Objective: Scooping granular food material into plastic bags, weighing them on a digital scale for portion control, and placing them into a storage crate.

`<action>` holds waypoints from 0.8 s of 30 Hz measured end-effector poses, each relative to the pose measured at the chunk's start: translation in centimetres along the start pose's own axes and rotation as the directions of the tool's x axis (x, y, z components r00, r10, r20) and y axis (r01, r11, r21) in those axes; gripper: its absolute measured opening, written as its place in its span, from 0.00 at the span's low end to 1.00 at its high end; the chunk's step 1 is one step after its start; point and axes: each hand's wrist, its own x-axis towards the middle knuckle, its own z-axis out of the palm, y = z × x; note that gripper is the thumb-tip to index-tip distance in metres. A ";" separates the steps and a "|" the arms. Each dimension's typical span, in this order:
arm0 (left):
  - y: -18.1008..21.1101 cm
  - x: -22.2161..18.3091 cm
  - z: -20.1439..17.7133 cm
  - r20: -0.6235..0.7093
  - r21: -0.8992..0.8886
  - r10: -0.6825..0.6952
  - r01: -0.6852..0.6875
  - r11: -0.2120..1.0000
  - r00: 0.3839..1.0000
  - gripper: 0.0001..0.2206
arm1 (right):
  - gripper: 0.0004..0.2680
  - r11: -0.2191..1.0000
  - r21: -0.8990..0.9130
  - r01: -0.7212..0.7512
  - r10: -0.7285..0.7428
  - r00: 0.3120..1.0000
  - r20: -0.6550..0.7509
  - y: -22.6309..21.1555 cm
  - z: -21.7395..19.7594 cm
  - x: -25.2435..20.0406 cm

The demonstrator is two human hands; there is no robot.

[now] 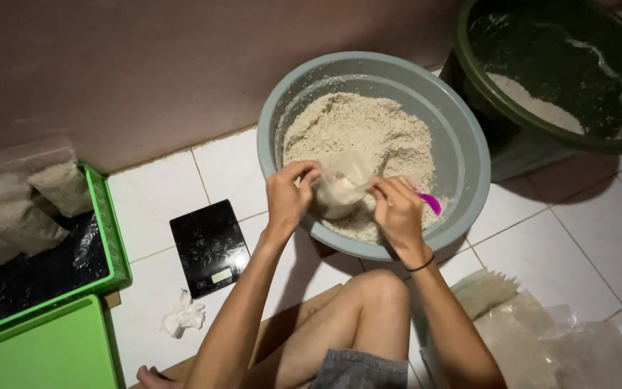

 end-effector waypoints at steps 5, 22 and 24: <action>-0.6 0.5 -0.5 0.067 -0.020 -0.050 0.051 0.999 0.997 0.04 | 0.01 0.999 0.026 -0.040 0.038 0.994 0.099 -0.6 -0.7 1.3; -1.6 -5.9 -2.4 -0.220 0.017 -0.461 0.476 0.879 0.860 0.25 | 0.07 0.909 -0.233 -0.345 0.266 0.912 -0.312 6.8 -6.6 -10.5; -2.7 -6.0 -1.8 0.117 -0.245 -0.711 0.714 0.656 0.693 0.24 | 0.19 0.621 0.316 -0.717 0.782 0.538 -0.315 7.9 -6.7 -12.5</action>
